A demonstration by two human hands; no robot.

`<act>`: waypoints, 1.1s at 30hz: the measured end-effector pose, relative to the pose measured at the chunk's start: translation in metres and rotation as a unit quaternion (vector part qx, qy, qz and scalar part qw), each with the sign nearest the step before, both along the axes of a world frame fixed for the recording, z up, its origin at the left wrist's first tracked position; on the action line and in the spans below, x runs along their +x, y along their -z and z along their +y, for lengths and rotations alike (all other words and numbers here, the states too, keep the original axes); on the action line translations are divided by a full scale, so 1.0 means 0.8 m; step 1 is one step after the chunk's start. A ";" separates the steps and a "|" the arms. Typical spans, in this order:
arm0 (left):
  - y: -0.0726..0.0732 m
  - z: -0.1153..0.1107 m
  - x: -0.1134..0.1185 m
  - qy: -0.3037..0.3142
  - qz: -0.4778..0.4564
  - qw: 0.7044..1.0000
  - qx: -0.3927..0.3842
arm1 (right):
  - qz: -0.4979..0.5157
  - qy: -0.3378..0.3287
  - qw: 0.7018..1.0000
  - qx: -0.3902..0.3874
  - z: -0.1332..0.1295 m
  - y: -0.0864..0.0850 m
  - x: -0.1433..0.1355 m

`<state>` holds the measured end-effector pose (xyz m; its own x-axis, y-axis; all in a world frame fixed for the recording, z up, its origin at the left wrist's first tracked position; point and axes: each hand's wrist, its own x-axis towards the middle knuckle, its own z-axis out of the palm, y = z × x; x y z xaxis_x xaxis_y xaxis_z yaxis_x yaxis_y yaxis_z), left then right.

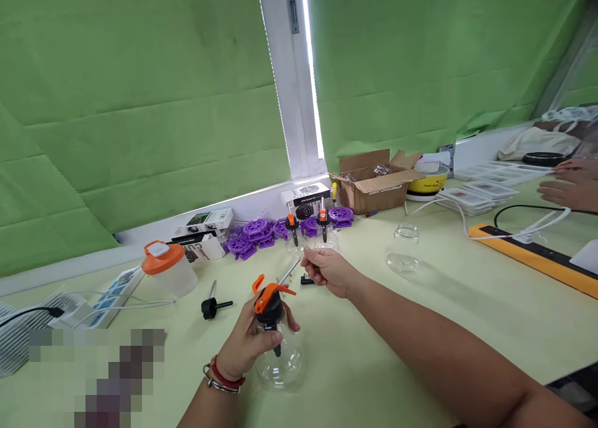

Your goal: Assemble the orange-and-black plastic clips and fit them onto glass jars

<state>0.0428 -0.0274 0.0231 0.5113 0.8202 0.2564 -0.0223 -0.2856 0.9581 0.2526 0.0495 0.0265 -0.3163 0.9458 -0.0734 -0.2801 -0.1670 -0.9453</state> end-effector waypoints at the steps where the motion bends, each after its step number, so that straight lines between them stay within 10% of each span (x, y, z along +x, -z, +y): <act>1: 0.001 0.000 0.001 0.013 0.011 1.000 -0.003 | -0.005 -0.005 1.000 -0.013 0.001 0.001 0.000; 15: 0.013 0.009 -0.005 0.097 -0.211 0.961 -0.153 | 0.049 -0.055 0.994 0.078 -0.002 0.011 -0.007; 33: 0.024 0.018 -0.015 0.116 -0.230 0.949 -0.180 | 0.042 -0.031 0.998 0.025 0.004 0.022 -0.010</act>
<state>0.0305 -0.0128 0.0036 0.5898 0.7766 0.2214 -0.4850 0.1215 0.8661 0.2443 0.0529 0.0088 -0.3781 0.9258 0.0029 -0.3489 -0.1396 -0.9267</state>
